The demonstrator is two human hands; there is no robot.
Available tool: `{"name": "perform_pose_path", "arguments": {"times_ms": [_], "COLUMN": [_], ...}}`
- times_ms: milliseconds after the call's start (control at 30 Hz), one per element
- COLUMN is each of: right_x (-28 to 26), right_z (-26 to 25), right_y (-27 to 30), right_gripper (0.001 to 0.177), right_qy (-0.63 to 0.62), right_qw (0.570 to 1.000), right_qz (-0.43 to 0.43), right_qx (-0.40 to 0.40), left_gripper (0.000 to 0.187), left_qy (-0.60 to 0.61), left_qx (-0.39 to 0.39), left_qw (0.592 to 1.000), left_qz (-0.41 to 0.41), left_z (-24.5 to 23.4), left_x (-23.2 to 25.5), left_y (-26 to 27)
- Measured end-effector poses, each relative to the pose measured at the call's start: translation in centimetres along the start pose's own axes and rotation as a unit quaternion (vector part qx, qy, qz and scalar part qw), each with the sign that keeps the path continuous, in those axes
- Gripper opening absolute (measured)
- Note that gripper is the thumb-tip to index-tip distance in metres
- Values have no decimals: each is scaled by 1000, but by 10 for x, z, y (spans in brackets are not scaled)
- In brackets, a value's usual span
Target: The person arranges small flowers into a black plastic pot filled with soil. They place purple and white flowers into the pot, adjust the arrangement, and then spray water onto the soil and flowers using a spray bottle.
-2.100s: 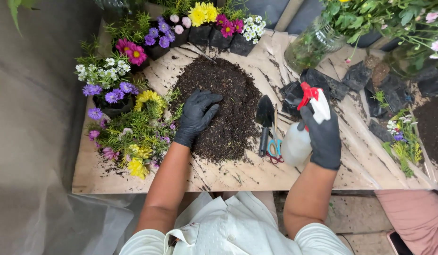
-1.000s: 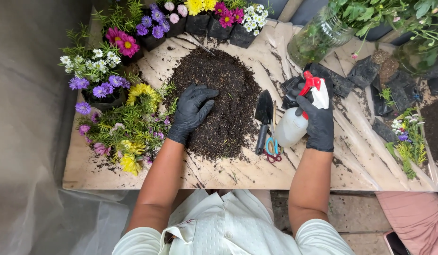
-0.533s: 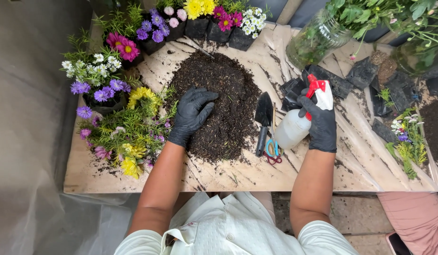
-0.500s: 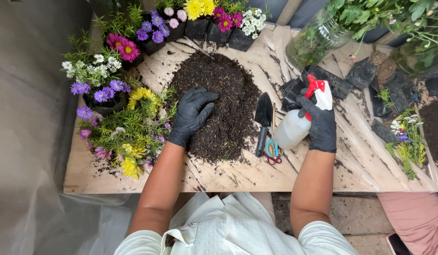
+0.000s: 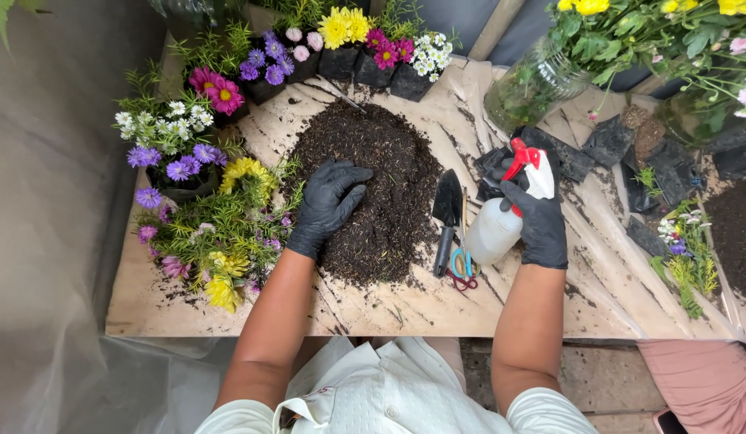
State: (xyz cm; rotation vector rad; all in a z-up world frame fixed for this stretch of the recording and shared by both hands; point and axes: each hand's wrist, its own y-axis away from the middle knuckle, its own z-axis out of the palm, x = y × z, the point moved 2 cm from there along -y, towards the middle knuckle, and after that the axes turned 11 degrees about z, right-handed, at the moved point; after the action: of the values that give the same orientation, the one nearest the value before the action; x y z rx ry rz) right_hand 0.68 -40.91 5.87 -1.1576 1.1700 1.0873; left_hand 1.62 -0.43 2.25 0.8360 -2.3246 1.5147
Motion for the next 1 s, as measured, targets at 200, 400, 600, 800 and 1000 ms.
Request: {"name": "perform_pose_path", "arguments": {"times_ms": [200, 400, 600, 800, 1000], "right_x": [-53, -40, -48, -39, -71], "right_z": [46, 44, 49, 41, 46], "right_y": [27, 25, 34, 33, 42], "right_gripper": [54, 51, 50, 42, 47], "right_qy": [85, 104, 120, 114, 70], "right_qw": [996, 994, 993, 993, 998], "right_qz": [26, 17, 14, 20, 0], "right_qx": [7, -6, 3, 16, -5], "left_gripper": [22, 20, 21, 21, 21], "left_qy": [-9, -18, -13, -15, -17], "left_qx": [-1, 4, 4, 7, 7], "left_qw": [1000, 1000, 1000, 1000, 1000], "left_qz": [8, 12, 7, 8, 10], "left_z": [-2, 1, -2, 1, 3], "left_x": [2, 1, 4, 1, -2], "left_y": [-1, 1, 0, 1, 1]}}
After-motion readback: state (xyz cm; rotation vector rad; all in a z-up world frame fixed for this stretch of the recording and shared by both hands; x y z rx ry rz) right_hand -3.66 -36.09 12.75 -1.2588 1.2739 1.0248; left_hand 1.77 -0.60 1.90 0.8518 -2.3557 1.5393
